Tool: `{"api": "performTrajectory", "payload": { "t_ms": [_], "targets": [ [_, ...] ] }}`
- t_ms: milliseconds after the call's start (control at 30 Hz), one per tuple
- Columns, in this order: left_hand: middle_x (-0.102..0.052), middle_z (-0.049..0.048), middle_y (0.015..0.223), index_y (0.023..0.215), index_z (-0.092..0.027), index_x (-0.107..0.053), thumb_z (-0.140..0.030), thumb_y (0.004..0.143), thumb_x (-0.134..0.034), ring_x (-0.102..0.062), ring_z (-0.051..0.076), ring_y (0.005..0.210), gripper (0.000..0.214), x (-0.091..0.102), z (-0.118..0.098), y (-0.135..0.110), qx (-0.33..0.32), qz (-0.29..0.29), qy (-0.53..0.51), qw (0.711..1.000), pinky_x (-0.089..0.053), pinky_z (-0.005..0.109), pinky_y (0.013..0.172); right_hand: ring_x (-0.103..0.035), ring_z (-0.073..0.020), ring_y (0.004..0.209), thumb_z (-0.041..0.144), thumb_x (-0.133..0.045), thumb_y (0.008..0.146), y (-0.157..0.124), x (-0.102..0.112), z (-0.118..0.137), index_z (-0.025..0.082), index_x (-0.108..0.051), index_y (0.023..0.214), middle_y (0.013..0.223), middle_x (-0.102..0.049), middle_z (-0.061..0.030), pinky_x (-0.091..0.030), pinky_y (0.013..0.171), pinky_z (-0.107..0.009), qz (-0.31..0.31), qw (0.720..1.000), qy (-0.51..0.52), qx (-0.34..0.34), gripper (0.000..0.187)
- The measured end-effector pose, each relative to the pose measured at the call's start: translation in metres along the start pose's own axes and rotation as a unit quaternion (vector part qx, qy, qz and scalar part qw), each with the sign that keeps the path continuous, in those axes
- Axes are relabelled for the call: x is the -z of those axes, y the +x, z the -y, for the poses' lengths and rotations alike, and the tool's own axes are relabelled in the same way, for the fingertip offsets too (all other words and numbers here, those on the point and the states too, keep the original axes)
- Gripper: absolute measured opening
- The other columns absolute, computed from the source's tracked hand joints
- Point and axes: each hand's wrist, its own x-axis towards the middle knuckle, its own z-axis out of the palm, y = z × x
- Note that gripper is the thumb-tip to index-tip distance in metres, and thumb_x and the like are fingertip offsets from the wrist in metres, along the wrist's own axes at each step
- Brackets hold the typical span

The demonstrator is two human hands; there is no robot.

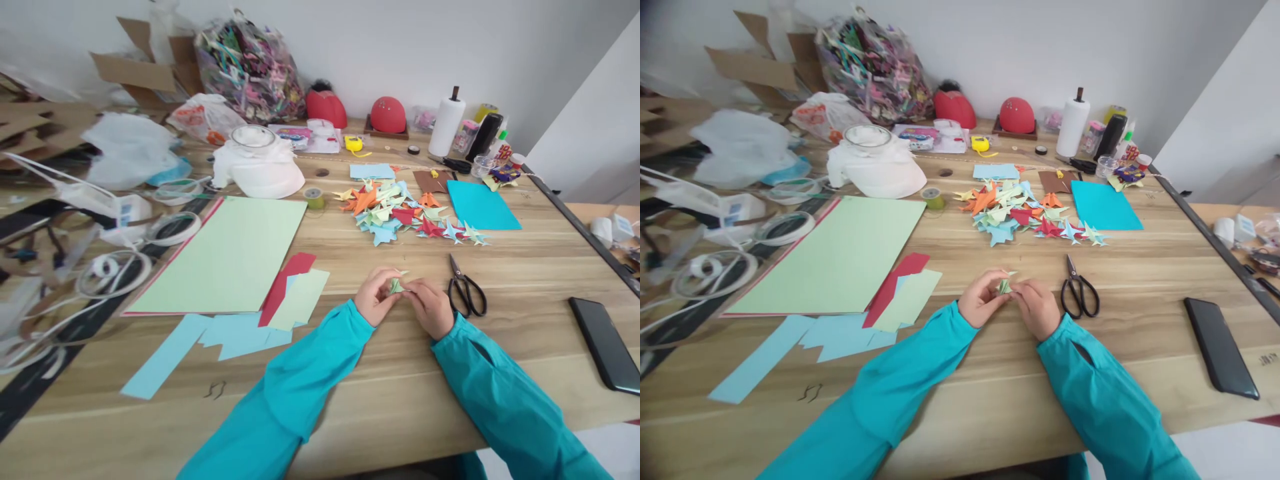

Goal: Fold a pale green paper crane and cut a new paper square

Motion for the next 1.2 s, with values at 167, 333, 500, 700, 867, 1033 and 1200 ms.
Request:
{"api": "performTrajectory", "payload": {
  "t_ms": [167, 333, 500, 700, 867, 1033, 1200],
  "targets": [
    [-0.058, 0.0103, 0.098, 0.081, -0.017, -0.063, -0.030, 0.069, -0.066, -0.056, 0.019, 0.088, 0.018, 0.001, -0.001, 0.001, -0.028, -0.026, 0.072, 0.997, -0.047, 0.026, 0.066, -0.063, -0.0174, 0.078, 0.026, -0.048, 0.087, 0.001, 0.001, 0.002, 0.020, -0.066, 0.089, 0.081, -0.067, -0.0080, -0.053, 0.072, -0.031, 0.011, 1.000, 0.015, -0.007, 0.020],
    [-0.061, 0.0106, 0.096, 0.081, -0.016, -0.066, -0.027, 0.067, -0.066, -0.058, 0.016, 0.077, 0.018, 0.001, 0.000, 0.000, -0.010, -0.032, 0.066, 0.997, -0.046, 0.023, 0.059, -0.063, -0.0171, 0.081, 0.025, -0.051, 0.085, 0.002, 0.002, 0.004, 0.020, -0.066, 0.091, 0.085, -0.068, -0.0079, -0.052, 0.074, -0.030, 0.014, 0.999, 0.031, -0.005, 0.017],
    [-0.062, 0.0088, 0.095, 0.078, -0.015, -0.065, -0.027, 0.064, -0.069, -0.050, 0.007, 0.052, 0.019, 0.000, 0.000, -0.001, 0.028, -0.034, 0.035, 0.998, -0.045, 0.020, 0.049, -0.063, -0.0164, 0.080, 0.027, -0.053, 0.084, 0.003, 0.004, 0.006, 0.020, -0.065, 0.096, 0.086, -0.068, -0.0073, -0.052, 0.073, -0.029, 0.019, 0.998, 0.054, -0.021, 0.018],
    [-0.058, 0.0103, 0.103, 0.084, -0.013, -0.065, -0.034, 0.063, -0.071, -0.059, 0.010, 0.058, 0.030, -0.002, -0.002, -0.002, 0.074, -0.016, -0.051, 0.996, -0.053, 0.024, 0.053, -0.064, -0.0166, 0.081, 0.025, -0.048, 0.086, 0.003, 0.006, 0.005, 0.022, -0.064, 0.098, 0.085, -0.069, -0.0062, -0.051, 0.074, -0.030, 0.027, 0.996, 0.075, -0.045, 0.020],
    [-0.057, 0.0115, 0.105, 0.081, -0.012, -0.066, -0.035, 0.061, -0.072, -0.060, 0.010, 0.057, 0.031, -0.002, 0.005, -0.002, 0.083, -0.018, -0.070, 0.994, -0.055, 0.025, 0.055, -0.064, -0.0167, 0.084, 0.024, -0.048, 0.086, 0.005, 0.008, 0.006, 0.022, -0.066, 0.095, 0.088, -0.069, -0.0058, -0.050, 0.077, -0.030, 0.037, 0.993, 0.095, -0.052, 0.020],
    [-0.058, 0.0097, 0.100, 0.078, -0.012, -0.064, -0.037, 0.058, -0.074, -0.064, 0.013, 0.059, 0.033, -0.003, 0.009, 0.000, 0.090, -0.013, -0.118, 0.989, -0.056, 0.026, 0.054, -0.064, -0.0166, 0.084, 0.024, -0.049, 0.086, 0.004, 0.007, 0.003, 0.021, -0.066, 0.094, 0.091, -0.069, -0.0062, -0.050, 0.077, -0.030, 0.035, 0.989, 0.122, -0.071, 0.019],
    [-0.059, 0.0093, 0.099, 0.077, -0.012, -0.065, -0.036, 0.059, -0.074, -0.064, 0.014, 0.060, 0.032, -0.003, 0.007, 0.001, 0.097, -0.010, -0.123, 0.988, -0.057, 0.027, 0.055, -0.064, -0.0161, 0.081, 0.025, -0.047, 0.087, 0.003, 0.007, 0.004, 0.021, -0.065, 0.094, 0.086, -0.069, -0.0052, -0.050, 0.075, -0.030, 0.051, 0.985, 0.142, -0.090, 0.020]
  ]
}}
